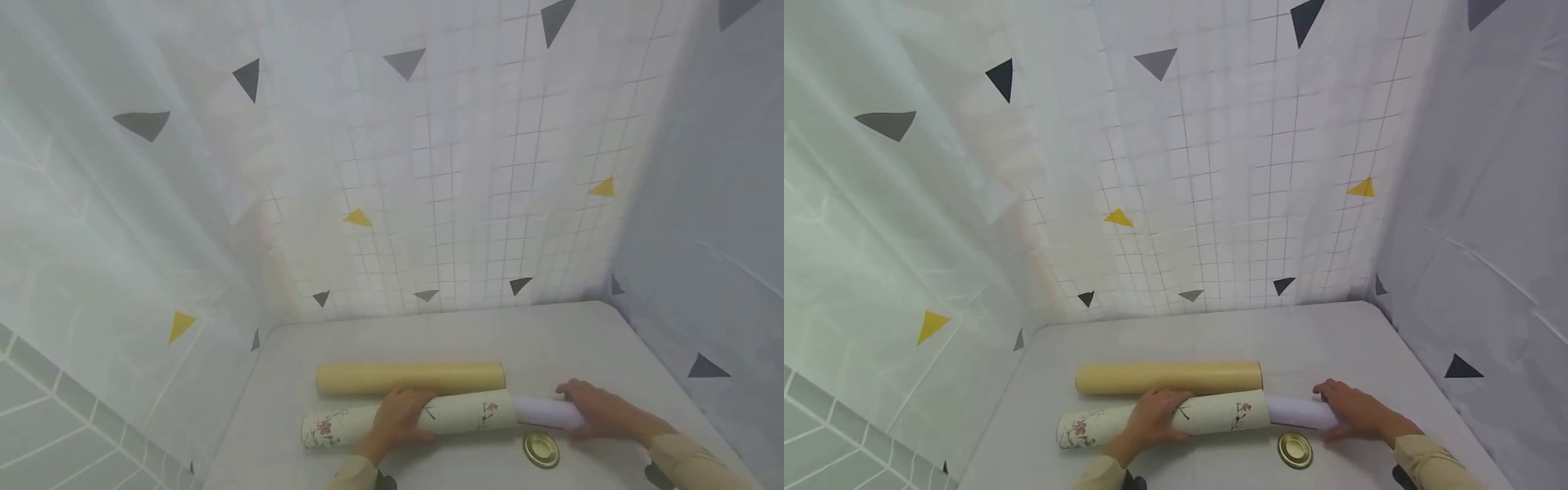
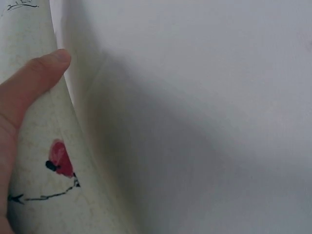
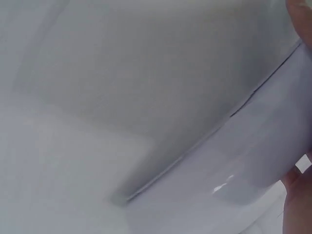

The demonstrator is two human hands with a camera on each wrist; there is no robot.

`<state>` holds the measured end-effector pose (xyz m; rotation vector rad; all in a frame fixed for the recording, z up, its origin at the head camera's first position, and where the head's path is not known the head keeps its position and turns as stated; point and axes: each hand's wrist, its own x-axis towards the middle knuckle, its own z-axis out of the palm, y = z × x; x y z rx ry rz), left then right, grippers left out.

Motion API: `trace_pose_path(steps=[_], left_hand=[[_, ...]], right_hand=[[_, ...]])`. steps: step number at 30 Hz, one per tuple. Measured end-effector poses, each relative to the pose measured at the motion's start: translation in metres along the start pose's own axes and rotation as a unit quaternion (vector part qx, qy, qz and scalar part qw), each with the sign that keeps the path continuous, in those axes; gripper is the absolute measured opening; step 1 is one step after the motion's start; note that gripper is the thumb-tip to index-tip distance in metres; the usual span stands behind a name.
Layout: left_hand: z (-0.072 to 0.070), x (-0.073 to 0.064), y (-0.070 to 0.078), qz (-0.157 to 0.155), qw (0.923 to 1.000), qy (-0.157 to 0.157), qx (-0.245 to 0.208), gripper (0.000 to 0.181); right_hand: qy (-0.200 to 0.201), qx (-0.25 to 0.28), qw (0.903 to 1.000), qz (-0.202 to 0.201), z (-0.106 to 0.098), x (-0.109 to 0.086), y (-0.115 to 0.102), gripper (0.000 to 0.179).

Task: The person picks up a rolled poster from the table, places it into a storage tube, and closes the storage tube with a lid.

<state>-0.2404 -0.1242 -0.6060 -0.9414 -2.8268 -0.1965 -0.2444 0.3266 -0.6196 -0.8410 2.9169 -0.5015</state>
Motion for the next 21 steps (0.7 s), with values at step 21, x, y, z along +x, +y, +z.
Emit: trace_pose_path(steps=[21], left_hand=[[0.005, 0.001, -0.001, -0.002, 0.9998, -0.013, 0.017, 0.081]], right_hand=[[-0.024, 0.003, 0.9993, 0.027, 0.001, 0.018, -0.020, 0.051]])
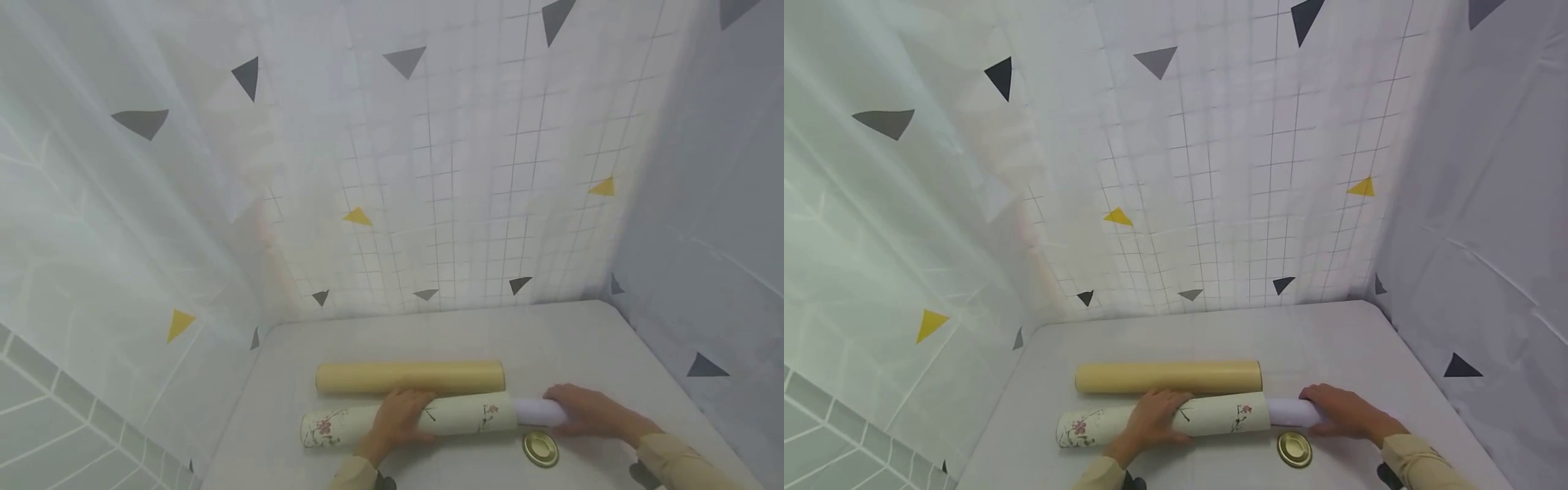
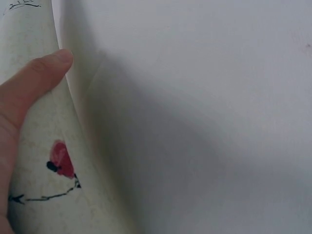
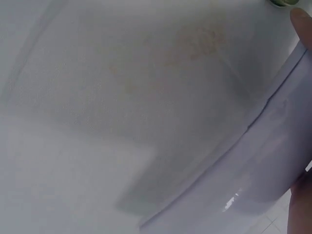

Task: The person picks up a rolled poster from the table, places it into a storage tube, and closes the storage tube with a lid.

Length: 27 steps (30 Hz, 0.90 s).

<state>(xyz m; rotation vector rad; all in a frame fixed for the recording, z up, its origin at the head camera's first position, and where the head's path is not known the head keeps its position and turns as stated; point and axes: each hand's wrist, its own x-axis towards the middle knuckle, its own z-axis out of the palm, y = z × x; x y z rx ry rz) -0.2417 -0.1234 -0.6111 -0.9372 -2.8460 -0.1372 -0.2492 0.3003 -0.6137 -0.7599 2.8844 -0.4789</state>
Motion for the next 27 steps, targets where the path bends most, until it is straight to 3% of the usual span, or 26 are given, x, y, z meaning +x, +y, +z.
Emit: trace_pose_path(steps=[3, 11, 18, 23, 27], left_hand=[[0.001, -0.001, 0.000, 0.001, 1.0000, 0.002, 0.004, 0.081], [0.003, -0.001, 0.001, 0.009, 0.9998, 0.011, 0.011, 0.081], [0.000, 0.000, 0.002, 0.017, 0.9994, 0.025, 0.015, 0.081], [0.000, 0.000, 0.003, 0.032, 0.9983, 0.042, 0.023, 0.082], [0.000, 0.000, 0.005, 0.031, 0.9986, 0.037, 0.023, 0.082]], right_hand=[[0.000, 0.010, 0.9999, -0.003, 0.000, 0.004, -0.006, 0.052], [0.038, 0.026, 0.9957, -0.080, -0.005, 0.011, -0.027, 0.051], [0.000, 0.038, 0.9959, -0.082, -0.012, 0.021, -0.045, 0.068], [-0.012, 0.050, 0.9947, -0.089, -0.015, 0.025, -0.053, 0.068], [-0.026, 0.057, 0.9942, -0.087, -0.013, 0.027, -0.057, 0.070]])
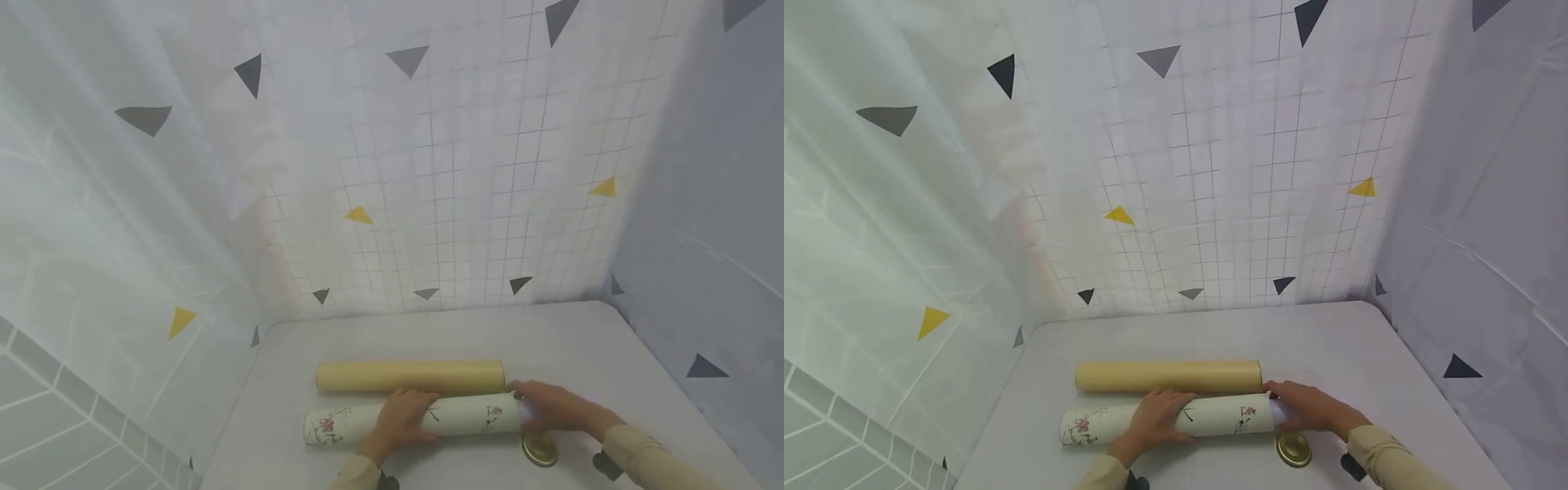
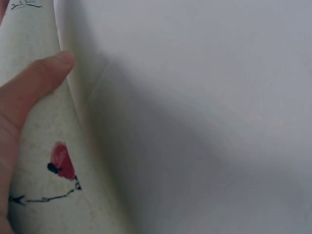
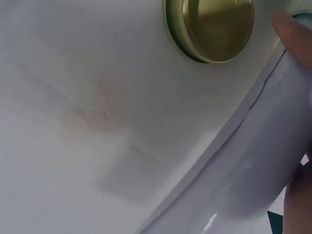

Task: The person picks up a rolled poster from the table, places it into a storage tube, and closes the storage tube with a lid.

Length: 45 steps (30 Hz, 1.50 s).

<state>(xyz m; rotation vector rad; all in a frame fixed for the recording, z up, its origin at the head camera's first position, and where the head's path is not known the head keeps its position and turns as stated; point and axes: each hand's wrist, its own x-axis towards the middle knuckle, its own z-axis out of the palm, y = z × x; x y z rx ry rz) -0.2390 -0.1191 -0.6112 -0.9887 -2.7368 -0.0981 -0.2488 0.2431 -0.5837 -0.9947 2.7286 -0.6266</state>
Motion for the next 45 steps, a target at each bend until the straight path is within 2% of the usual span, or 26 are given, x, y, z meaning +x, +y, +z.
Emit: trace_pose_path(steps=[6, 8, 11, 15, 19, 22, 27, 32, 39, 45], left_hand=[[-0.001, 0.002, 0.002, -0.001, 1.0000, -0.004, 0.002, 0.082], [-0.001, 0.002, 0.002, 0.000, 1.0000, -0.002, 0.007, 0.082], [0.000, 0.002, 0.003, -0.005, 0.9999, -0.009, 0.003, 0.083], [0.000, 0.002, 0.003, -0.013, 0.9997, -0.020, 0.005, 0.084], [0.000, 0.001, 0.002, -0.013, 0.9996, -0.021, 0.011, 0.085], [0.000, 0.002, 0.002, -0.014, 0.9996, -0.022, 0.008, 0.085], [0.000, 0.002, 0.001, -0.023, 0.9994, -0.027, -0.004, 0.084], [0.001, 0.002, 0.001, -0.023, 0.9994, -0.026, -0.006, 0.084], [0.005, 0.000, 0.001, -0.027, 0.9992, -0.028, -0.010, 0.082], [0.004, -0.001, 0.002, -0.029, 0.9988, -0.032, -0.024, 0.081]], right_hand=[[-0.002, 0.027, 0.9994, 0.022, 0.005, 0.003, -0.001, 0.075], [0.006, 0.021, 0.9996, 0.021, 0.007, 0.002, 0.001, 0.077], [0.026, -0.024, 0.9994, 0.002, 0.009, -0.002, 0.008, 0.076], [0.057, -0.094, 0.9938, -0.018, 0.009, -0.010, 0.018, 0.076], [0.066, -0.122, 0.9903, -0.014, 0.007, -0.021, 0.028, 0.076], [0.056, -0.132, 0.9896, -0.007, 0.007, -0.031, 0.037, 0.076], [0.031, -0.126, 0.9908, 0.040, 0.007, -0.041, 0.048, 0.079], [0.029, -0.117, 0.9901, 0.071, 0.005, -0.046, 0.053, 0.078], [0.032, -0.069, 0.9949, 0.065, 0.000, -0.050, 0.042, 0.059], [0.036, -0.036, 0.9977, 0.046, 0.003, -0.045, 0.039, 0.054]])
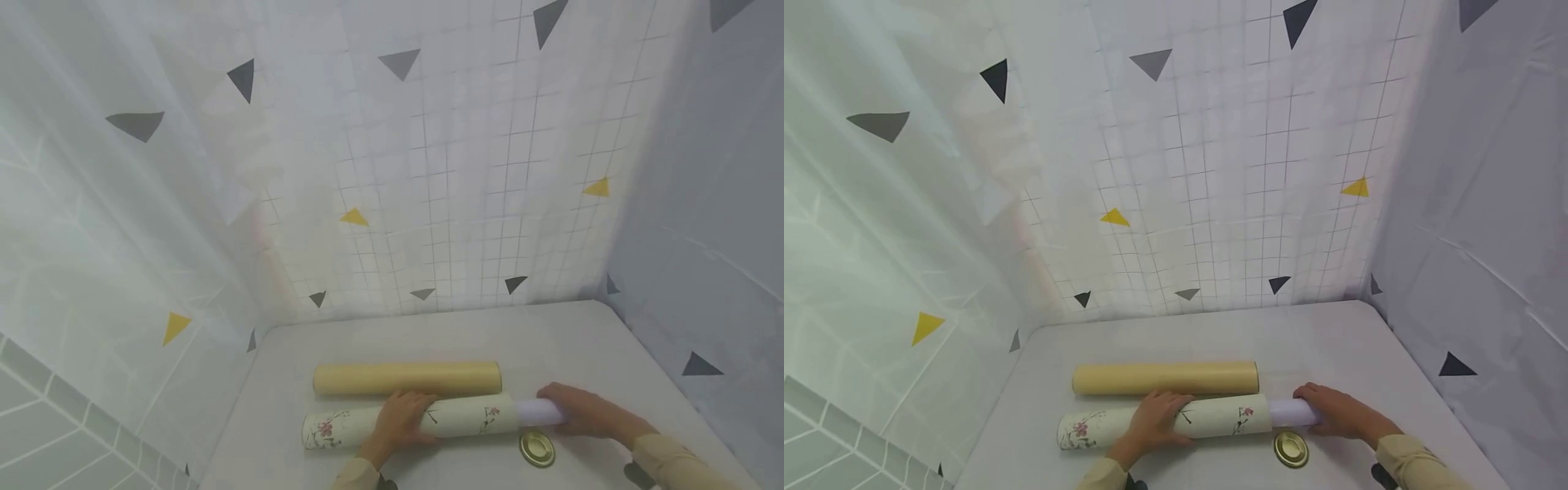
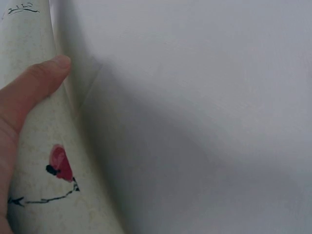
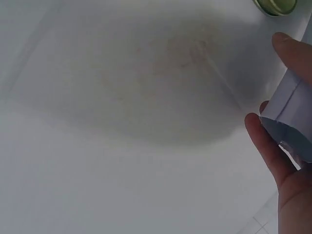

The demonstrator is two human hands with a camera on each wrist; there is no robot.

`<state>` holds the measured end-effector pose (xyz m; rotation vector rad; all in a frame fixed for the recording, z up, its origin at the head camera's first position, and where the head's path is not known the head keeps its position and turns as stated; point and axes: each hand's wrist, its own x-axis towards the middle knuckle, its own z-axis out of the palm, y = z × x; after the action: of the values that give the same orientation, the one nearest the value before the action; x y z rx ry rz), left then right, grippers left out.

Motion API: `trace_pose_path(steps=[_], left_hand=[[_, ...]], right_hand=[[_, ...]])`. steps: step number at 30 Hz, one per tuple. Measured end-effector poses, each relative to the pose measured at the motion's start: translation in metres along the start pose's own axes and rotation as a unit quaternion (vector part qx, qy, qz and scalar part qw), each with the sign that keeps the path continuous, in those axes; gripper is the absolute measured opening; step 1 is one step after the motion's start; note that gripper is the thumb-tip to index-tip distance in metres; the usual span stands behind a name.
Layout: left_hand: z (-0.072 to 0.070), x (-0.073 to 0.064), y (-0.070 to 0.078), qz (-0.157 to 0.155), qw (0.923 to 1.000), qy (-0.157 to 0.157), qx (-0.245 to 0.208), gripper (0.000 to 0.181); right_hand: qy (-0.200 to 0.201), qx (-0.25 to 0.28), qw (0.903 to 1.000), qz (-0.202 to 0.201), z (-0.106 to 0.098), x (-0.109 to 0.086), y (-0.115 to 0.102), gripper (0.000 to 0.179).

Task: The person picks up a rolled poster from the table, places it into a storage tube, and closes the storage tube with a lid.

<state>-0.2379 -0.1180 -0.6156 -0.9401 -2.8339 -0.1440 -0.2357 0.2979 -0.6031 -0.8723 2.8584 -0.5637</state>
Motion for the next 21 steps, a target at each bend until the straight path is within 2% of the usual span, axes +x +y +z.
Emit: trace_pose_path(steps=[7, 15, 21], left_hand=[[-0.001, -0.001, -0.001, 0.003, 0.9999, 0.010, -0.004, 0.081], [0.002, -0.002, -0.001, 0.009, 0.9999, 0.003, 0.011, 0.082], [0.001, -0.002, 0.000, 0.006, 0.9999, 0.010, 0.004, 0.082]], right_hand=[[0.015, 0.028, 0.9991, -0.027, 0.002, 0.008, -0.010, 0.056], [-0.017, 0.099, 0.9947, -0.025, 0.003, 0.016, -0.017, 0.056], [-0.021, 0.125, 0.9913, -0.034, 0.004, 0.021, -0.022, 0.053]])
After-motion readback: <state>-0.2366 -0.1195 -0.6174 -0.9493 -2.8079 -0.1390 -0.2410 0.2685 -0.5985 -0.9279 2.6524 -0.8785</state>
